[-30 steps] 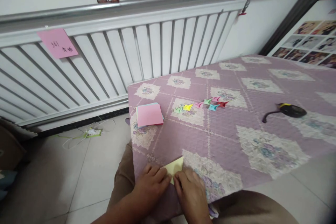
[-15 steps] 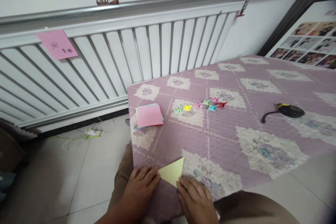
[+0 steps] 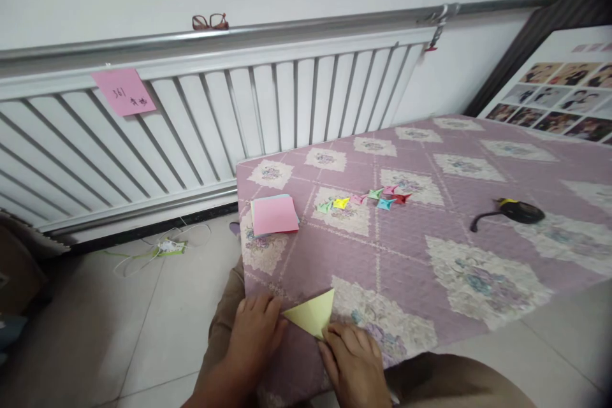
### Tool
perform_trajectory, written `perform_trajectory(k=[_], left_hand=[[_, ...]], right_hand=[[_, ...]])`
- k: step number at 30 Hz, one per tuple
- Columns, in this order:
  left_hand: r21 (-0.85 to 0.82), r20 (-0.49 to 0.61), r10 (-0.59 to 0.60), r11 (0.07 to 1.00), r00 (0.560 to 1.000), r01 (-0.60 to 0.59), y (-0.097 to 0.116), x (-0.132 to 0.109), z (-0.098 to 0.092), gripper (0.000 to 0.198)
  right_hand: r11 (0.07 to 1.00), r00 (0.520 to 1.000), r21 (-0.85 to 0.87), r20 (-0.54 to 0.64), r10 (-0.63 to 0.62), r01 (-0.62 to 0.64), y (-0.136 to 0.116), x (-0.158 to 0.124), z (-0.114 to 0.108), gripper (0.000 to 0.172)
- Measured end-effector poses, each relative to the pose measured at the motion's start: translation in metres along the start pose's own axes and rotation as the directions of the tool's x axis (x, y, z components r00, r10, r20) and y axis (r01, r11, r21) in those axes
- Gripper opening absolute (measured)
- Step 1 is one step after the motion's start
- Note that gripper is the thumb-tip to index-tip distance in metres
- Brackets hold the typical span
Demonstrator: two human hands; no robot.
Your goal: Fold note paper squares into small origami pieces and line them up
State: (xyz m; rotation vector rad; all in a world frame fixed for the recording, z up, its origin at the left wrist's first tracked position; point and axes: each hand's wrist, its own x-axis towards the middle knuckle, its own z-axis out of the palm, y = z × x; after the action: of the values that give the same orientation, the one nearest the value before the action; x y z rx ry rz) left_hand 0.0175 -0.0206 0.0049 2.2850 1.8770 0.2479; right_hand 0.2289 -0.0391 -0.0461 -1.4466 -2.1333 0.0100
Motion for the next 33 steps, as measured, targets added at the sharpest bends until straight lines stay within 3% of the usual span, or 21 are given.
perform_trajectory(k=[5,8,11,13,16,19,25,33], left_hand=[[-0.191,-0.016,-0.032,0.981,0.999,0.028,0.016,0.011,0.017,0.034],[-0.227,0.006,-0.062,0.972,0.998,0.062,0.019,0.018,0.024,0.028],[-0.235,0.01,-0.078,0.969,0.997,0.078,0.018,0.021,0.026,0.025],[-0.232,0.0,-0.08,0.969,0.997,0.078,0.018,0.02,0.027,0.024],[-0.226,-0.021,-0.081,0.971,0.996,0.074,0.019,0.019,0.028,0.024],[-0.224,-0.034,-0.073,0.973,0.997,0.063,0.019,0.018,0.028,0.028],[-0.237,-0.05,-0.045,0.971,0.998,0.031,0.019,0.018,0.031,0.032],[-0.284,-0.162,0.038,0.955,0.986,-0.083,0.018,0.016,0.036,0.027]], right_hand=[[0.993,0.994,0.054,0.047,0.101,-0.103,-0.005,0.009,-0.004,0.009],[0.996,0.994,0.047,0.075,0.076,-0.08,0.0,0.017,-0.003,0.01],[0.999,0.995,0.03,0.099,0.021,-0.024,0.007,0.033,-0.001,0.053],[1.0,0.983,0.023,0.181,0.011,-0.016,0.01,0.046,-0.001,0.065],[0.999,0.945,0.046,0.328,-0.008,-0.007,0.014,0.062,-0.004,0.056],[0.996,0.923,0.085,0.384,-0.025,-0.008,0.016,0.068,-0.008,0.044],[0.989,0.908,0.139,0.419,-0.011,-0.052,0.015,0.068,-0.013,0.038],[0.983,0.936,0.18,0.35,-0.029,-0.037,0.015,0.062,-0.011,0.025]])
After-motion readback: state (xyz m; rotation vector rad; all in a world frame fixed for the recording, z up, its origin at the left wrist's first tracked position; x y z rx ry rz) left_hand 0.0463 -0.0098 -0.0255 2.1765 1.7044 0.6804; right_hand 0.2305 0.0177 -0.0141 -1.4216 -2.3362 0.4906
